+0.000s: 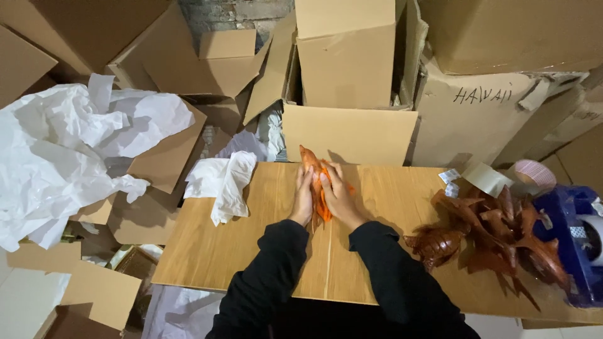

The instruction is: Cleaning a wooden figurine by wiping it with an orange cloth.

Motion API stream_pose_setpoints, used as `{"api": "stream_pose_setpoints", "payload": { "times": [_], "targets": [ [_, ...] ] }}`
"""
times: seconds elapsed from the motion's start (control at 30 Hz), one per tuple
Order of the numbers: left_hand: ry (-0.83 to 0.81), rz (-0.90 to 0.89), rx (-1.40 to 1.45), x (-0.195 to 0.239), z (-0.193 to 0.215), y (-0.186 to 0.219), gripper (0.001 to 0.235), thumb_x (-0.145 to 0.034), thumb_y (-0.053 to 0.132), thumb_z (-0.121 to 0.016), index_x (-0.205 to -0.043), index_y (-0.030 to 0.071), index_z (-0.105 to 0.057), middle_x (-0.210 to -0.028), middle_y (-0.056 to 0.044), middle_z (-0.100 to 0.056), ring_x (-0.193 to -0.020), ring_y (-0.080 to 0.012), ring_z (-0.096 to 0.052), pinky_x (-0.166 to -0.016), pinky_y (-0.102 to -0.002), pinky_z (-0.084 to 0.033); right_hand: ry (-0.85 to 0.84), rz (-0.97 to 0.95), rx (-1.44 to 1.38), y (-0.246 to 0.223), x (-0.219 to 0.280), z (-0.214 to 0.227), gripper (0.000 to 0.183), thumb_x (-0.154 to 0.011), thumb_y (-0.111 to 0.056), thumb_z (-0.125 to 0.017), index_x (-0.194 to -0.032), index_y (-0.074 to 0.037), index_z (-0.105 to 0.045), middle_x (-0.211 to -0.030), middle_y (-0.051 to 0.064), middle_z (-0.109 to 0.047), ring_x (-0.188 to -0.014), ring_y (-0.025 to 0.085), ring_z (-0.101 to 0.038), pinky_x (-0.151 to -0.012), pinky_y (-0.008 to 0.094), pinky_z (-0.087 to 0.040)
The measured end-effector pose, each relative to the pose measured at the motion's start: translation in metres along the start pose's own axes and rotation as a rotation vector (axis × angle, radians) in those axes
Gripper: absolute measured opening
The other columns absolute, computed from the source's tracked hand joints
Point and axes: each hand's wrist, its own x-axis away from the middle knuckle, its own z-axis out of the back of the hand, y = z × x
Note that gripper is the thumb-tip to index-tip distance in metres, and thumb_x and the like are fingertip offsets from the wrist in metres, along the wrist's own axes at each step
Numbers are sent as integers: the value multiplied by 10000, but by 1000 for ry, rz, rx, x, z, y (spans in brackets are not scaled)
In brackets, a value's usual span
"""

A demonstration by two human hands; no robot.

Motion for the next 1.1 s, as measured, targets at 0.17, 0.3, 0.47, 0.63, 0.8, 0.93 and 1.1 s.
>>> {"api": "stream_pose_setpoints", "payload": {
  "times": [0.17,0.3,0.47,0.63,0.8,0.93,1.1],
  "targets": [
    [-23,-53,19,9,-2,12,791,-1017,436,-561,-1633,136,-166,-1613,-161,-280,-1481,-308,-328,-1205,-449,-312,118,17,128,-2,3,-3,265,-1093,-181,-514,-896,-31,-608,-759,102,-528,-750,303,-602,-724,373,-480],
    [-27,-56,64,-10,11,-5,749,-1016,438,-566,-1623,164,-226,-1537,-126,-407,-1392,-256,-444,-1157,-431,-385,167,123,242,8,-1,-2,321,-1070,-189,-578,-778,-61,-542,-686,63,-474,-677,282,-587,-653,314,-478],
    [-19,-76,96,-51,39,-44,555,-984,494,-630,-1425,164,-562,-1235,-74,-667,-1081,-167,-656,-937,-350,-560,144,160,258,-19,-4,9,138,-999,-106,-674,-1095,-29,-611,-906,125,-655,-891,357,-702,-754,393,-562],
    [-30,-22,69,-24,21,-28,394,-959,469,-675,-1092,98,-664,-983,-36,-668,-921,-145,-634,-876,-327,-534,226,103,138,9,2,-1,346,-1004,-138,-662,-1241,10,-459,-1044,223,-611,-1030,425,-659,-863,460,-536],
    [-134,-137,-40,-45,46,-65,288,-1036,422,-590,-977,159,-690,-914,74,-598,-888,-84,-593,-874,-287,-503,96,148,201,-11,-3,11,330,-1031,-206,-578,-1272,-2,-481,-1188,200,-526,-1115,453,-588,-951,509,-504],
    [-233,-286,-151,15,1,13,261,-1038,373,-559,-905,178,-670,-875,85,-586,-856,-65,-568,-815,-254,-479,101,178,117,-20,-3,9,359,-1080,-134,-383,-1396,19,-456,-1234,209,-489,-1181,440,-537,-1014,512,-439],
    [-181,-264,-134,6,7,-5,256,-1056,352,-531,-1008,156,-690,-979,56,-620,-946,-97,-584,-891,-269,-483,112,-6,-78,-35,0,-7,455,-1116,-170,-298,-1529,-34,-432,-1374,214,-493,-1319,370,-499,-1106,479,-387]
  ]
}}
